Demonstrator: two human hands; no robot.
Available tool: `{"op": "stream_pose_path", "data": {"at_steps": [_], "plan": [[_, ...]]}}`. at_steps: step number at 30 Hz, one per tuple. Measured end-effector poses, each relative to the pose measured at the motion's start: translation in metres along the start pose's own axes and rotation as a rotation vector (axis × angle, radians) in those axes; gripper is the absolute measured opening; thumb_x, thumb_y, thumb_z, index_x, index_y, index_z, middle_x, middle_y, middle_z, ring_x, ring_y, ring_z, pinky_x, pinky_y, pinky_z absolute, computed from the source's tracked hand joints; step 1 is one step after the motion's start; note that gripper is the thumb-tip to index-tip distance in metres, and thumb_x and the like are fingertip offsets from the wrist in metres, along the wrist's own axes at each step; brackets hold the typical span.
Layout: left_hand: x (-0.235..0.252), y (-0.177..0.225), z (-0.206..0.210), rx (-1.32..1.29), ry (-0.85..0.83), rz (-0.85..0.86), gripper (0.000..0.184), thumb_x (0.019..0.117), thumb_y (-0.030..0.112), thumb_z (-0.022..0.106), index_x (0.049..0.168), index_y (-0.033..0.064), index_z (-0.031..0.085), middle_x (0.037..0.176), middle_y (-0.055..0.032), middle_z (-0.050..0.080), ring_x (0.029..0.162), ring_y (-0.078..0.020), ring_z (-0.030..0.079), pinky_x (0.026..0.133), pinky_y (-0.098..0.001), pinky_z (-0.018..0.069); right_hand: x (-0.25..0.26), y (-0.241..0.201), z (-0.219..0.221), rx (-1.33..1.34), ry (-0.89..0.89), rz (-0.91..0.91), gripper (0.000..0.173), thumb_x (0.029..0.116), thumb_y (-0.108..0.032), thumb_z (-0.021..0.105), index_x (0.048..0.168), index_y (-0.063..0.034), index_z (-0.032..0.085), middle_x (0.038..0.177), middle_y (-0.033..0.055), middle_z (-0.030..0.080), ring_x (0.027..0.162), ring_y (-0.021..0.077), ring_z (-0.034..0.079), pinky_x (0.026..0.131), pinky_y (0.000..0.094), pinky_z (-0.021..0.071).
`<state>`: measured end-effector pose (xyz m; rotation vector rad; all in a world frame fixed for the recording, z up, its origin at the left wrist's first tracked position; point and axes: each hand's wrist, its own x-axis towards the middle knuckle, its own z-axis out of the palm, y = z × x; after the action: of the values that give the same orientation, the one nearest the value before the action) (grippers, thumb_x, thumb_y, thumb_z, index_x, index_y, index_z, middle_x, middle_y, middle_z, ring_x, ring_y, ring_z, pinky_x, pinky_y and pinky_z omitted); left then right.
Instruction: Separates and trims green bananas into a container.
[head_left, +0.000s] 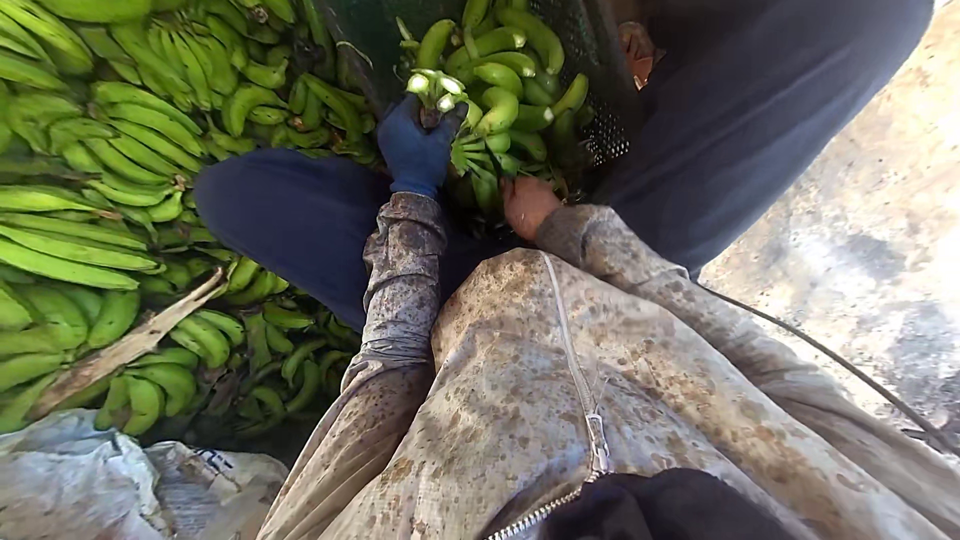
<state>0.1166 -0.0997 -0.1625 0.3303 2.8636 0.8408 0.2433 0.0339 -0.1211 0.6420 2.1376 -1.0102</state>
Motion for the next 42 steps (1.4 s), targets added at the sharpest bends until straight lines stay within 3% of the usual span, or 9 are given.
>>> {"op": "stream_pose_path", "data": {"at_steps": [5, 11, 16, 22, 25, 30, 35, 39, 42], "plan": [[-0.005, -0.022, -0.005, -0.101, -0.027, 0.012, 0.058, 0.0844, 0.057, 0.074, 0.111, 0.0053, 0.071, 0.107, -0.0102, 0.072, 0.104, -0.017, 0.069, 0.098, -0.0381, 0.053, -0.02, 0.001, -0.016, 0.062, -0.139, 0.046, 0.058, 0.1139, -0.043, 0.026, 0.109, 0.0028, 0.061, 0.1, 0.0212, 0.062, 0.083, 0.0304, 0.066, 0.074, 0.0489, 0.0544], [-0.014, -0.06, -0.015, -0.192, -0.113, 0.106, 0.061, 0.0776, 0.037, 0.085, 0.122, 0.0001, 0.067, 0.123, -0.0144, 0.068, 0.117, -0.0164, 0.064, 0.105, -0.0318, 0.0495, -0.016, 0.018, -0.022, -0.005, 0.044, -0.167, 0.054, 0.1135, -0.04, 0.033, 0.114, 0.0049, 0.063, 0.109, 0.0261, 0.066, 0.108, 0.04, 0.066, 0.094, 0.0577, 0.0498], [-0.02, -0.071, -0.012, -0.253, -0.086, 0.165, 0.064, 0.0759, 0.036, 0.088, 0.122, -0.0023, 0.066, 0.125, -0.0162, 0.067, 0.12, -0.0163, 0.063, 0.106, -0.029, 0.0488, 0.04, -0.011, -0.017, -0.144, -0.056, -0.139, 0.063, 0.1137, -0.041, 0.026, 0.112, 0.0064, 0.066, 0.122, 0.028, 0.065, 0.122, 0.0408, 0.062, 0.101, 0.0605, 0.0469], [-0.017, -0.072, -0.008, -0.22, -0.086, 0.165, 0.059, 0.0773, 0.035, 0.086, 0.121, -0.0001, 0.068, 0.123, -0.0146, 0.069, 0.12, -0.0166, 0.063, 0.106, -0.0299, 0.0484, 0.057, -0.047, -0.024, -0.307, -0.199, -0.134, 0.056, 0.1147, -0.03, 0.026, 0.131, 0.0122, 0.058, 0.142, 0.0323, 0.054, 0.139, 0.0433, 0.05, 0.112, 0.0602, 0.0386], [-0.019, -0.071, -0.008, -0.16, -0.092, 0.183, 0.057, 0.0788, 0.038, 0.084, 0.12, 0.002, 0.068, 0.12, -0.0117, 0.071, 0.119, -0.0158, 0.064, 0.107, -0.0314, 0.0486, 0.032, -0.026, -0.019, -0.409, -0.292, -0.167, 0.042, 0.1128, -0.019, 0.033, 0.132, 0.0086, 0.059, 0.132, 0.0346, 0.059, 0.128, 0.0491, 0.056, 0.104, 0.066, 0.0431], [0.003, -0.049, -0.021, 0.165, -0.313, 0.185, 0.064, 0.0801, 0.049, 0.078, 0.128, 0.0086, 0.066, 0.125, -0.0143, 0.069, 0.124, -0.0293, 0.062, 0.111, -0.0514, 0.0423, 0.029, -0.006, -0.013, -0.073, -0.274, 0.092, 0.064, 0.1128, -0.047, 0.027, 0.106, 0.0036, 0.065, 0.097, 0.0197, 0.062, 0.077, 0.0283, 0.061, 0.069, 0.0476, 0.0509], [0.021, -0.015, -0.029, 0.452, -0.557, 0.225, 0.074, 0.0848, 0.062, 0.069, 0.136, 0.0093, 0.06, 0.128, -0.0228, 0.066, 0.124, -0.043, 0.06, 0.105, -0.0657, 0.042, 0.031, 0.01, -0.008, 0.023, -0.299, 0.107, 0.063, 0.1128, -0.048, 0.026, 0.112, 0.0009, 0.066, 0.093, 0.0157, 0.062, 0.069, 0.0236, 0.059, 0.066, 0.0435, 0.0515], [0.017, 0.004, -0.02, 0.349, -0.391, 0.07, 0.066, 0.0908, 0.064, 0.061, 0.116, 0.0025, 0.068, 0.112, -0.0239, 0.07, 0.111, -0.0424, 0.066, 0.097, -0.0652, 0.0466, 0.023, 0.027, -0.014, 0.271, -0.25, 0.137, 0.062, 0.1123, -0.052, 0.024, 0.11, -0.0031, 0.063, 0.077, 0.0077, 0.058, 0.056, 0.0168, 0.054, 0.055, 0.0354, 0.0503], [0.015, 0.017, -0.018, 0.271, -0.3, -0.024, 0.069, 0.0902, 0.067, 0.059, 0.118, 0.0052, 0.067, 0.112, -0.0194, 0.071, 0.112, -0.0365, 0.067, 0.099, -0.0595, 0.048, 0.014, 0.022, -0.025, 0.316, -0.193, 0.16, 0.063, 0.1122, -0.052, 0.022, 0.11, -0.0042, 0.061, 0.08, 0.0073, 0.058, 0.058, 0.0171, 0.055, 0.056, 0.0358, 0.0504]]}}
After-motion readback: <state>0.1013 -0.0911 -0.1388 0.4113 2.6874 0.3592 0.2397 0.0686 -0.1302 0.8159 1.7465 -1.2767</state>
